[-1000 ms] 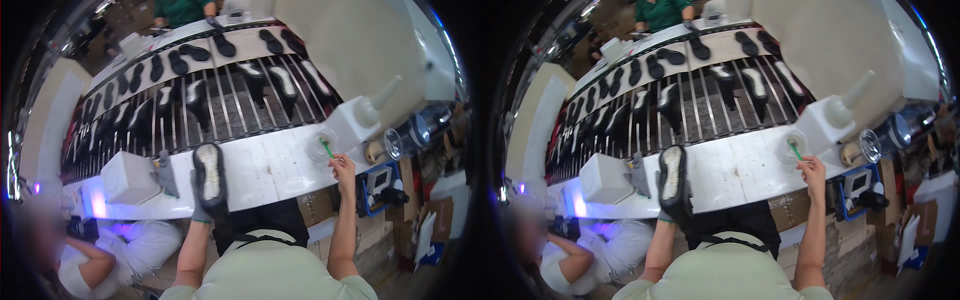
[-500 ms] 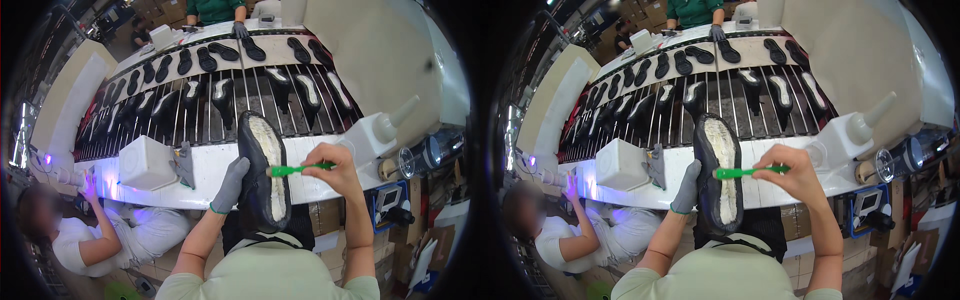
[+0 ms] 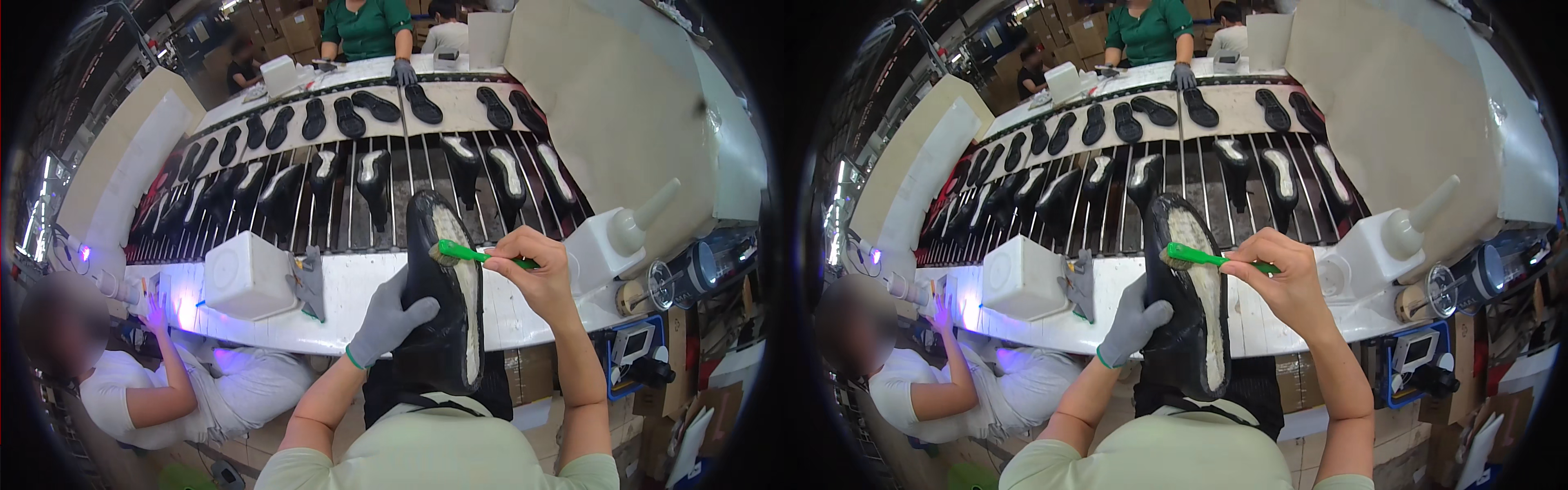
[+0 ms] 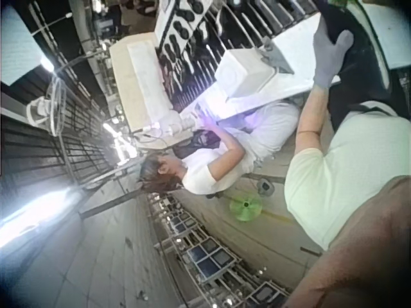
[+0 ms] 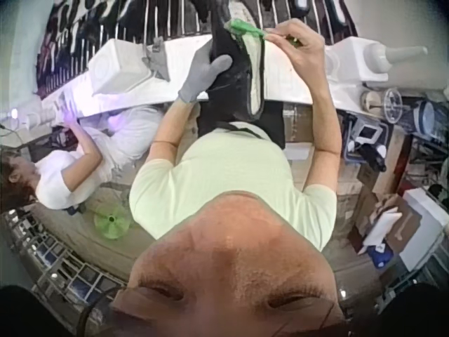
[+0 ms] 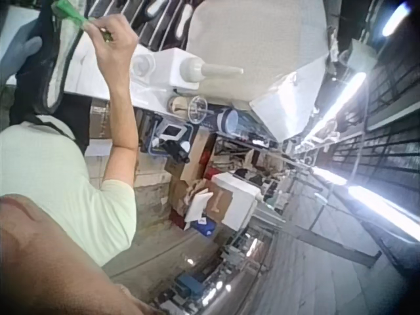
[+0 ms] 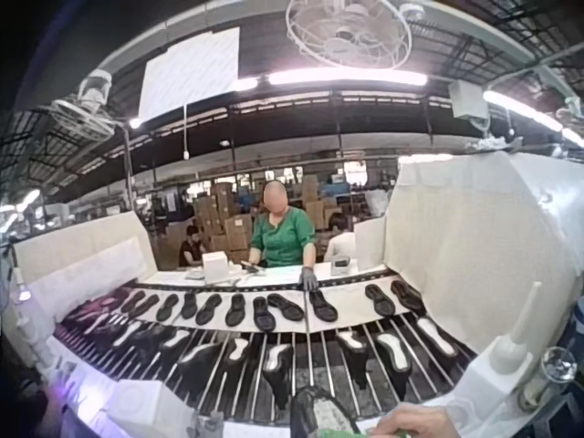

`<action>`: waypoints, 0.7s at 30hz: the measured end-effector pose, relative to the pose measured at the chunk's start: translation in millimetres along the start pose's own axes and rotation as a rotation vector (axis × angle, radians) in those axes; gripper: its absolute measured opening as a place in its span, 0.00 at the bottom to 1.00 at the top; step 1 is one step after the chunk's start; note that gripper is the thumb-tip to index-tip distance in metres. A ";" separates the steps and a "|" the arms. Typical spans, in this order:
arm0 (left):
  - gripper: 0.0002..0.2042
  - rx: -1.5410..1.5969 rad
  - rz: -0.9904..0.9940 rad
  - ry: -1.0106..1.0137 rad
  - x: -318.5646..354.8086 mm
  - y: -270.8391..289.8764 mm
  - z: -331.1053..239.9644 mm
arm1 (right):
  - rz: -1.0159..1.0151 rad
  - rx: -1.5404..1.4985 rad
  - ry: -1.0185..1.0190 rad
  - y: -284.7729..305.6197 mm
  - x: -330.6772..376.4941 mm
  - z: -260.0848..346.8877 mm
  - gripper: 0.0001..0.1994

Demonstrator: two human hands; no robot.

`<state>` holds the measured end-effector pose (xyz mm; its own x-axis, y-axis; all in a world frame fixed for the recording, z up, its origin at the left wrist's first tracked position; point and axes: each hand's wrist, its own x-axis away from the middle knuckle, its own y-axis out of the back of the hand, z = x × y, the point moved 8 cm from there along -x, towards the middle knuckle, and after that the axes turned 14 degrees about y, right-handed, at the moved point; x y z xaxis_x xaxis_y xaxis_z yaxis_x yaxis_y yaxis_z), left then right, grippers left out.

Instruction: Applying glue or adhesive to the sole and edges of a shoe using a brush.

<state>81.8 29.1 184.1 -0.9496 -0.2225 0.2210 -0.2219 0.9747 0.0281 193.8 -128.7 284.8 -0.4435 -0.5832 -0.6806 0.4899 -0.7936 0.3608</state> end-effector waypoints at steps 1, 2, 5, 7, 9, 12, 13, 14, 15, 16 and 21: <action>0.32 -0.093 -0.049 -0.017 0.9 1.5 -1.3 | -0.012 -0.006 -0.011 -0.3 -3.3 -2.0 0.05; 0.33 -0.152 -0.077 -0.047 1.3 2.5 -4.3 | -0.024 -0.011 -0.023 -0.7 -6.7 -4.5 0.05; 0.33 -0.276 -0.093 -0.072 4.0 -1.7 -14.5 | -0.036 0.051 -0.055 4.0 -18.4 -11.8 0.06; 0.33 -0.274 -0.086 -0.067 3.9 -0.7 -15.5 | -0.048 0.070 -0.069 6.8 -27.8 -19.2 0.07; 0.33 -0.268 -0.076 -0.062 0.9 0.9 -13.6 | -0.014 0.142 -0.075 9.9 -39.8 -22.5 0.08; 0.31 -0.059 0.016 -0.040 -6.2 0.8 -7.5 | 0.109 0.029 -0.068 9.2 -48.6 -27.9 0.08; 0.31 -0.056 0.014 -0.041 -5.9 1.1 -8.5 | 0.231 -0.007 -0.114 4.6 -47.3 -31.0 0.08; 0.30 0.015 0.050 -0.006 -5.9 -0.1 -6.7 | 0.294 -0.066 -0.165 3.2 -43.7 -34.7 0.08; 0.29 0.086 0.085 0.028 -7.0 -1.1 -4.6 | 0.298 -0.065 -0.163 5.2 -42.9 -34.4 0.08; 0.29 0.089 0.084 0.026 -8.2 0.2 -4.5 | 0.362 -0.102 -0.110 1.0 -40.7 -28.9 0.08; 0.28 0.200 0.069 0.044 -11.8 5.6 5.5 | 0.545 -0.141 -0.062 -7.8 -31.3 -16.6 0.07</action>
<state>90.5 37.1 176.3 -0.9544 -0.1501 0.2580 -0.2004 0.9628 -0.1814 216.3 -101.4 292.7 -0.1396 -0.9144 -0.3800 0.7540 -0.3469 0.5578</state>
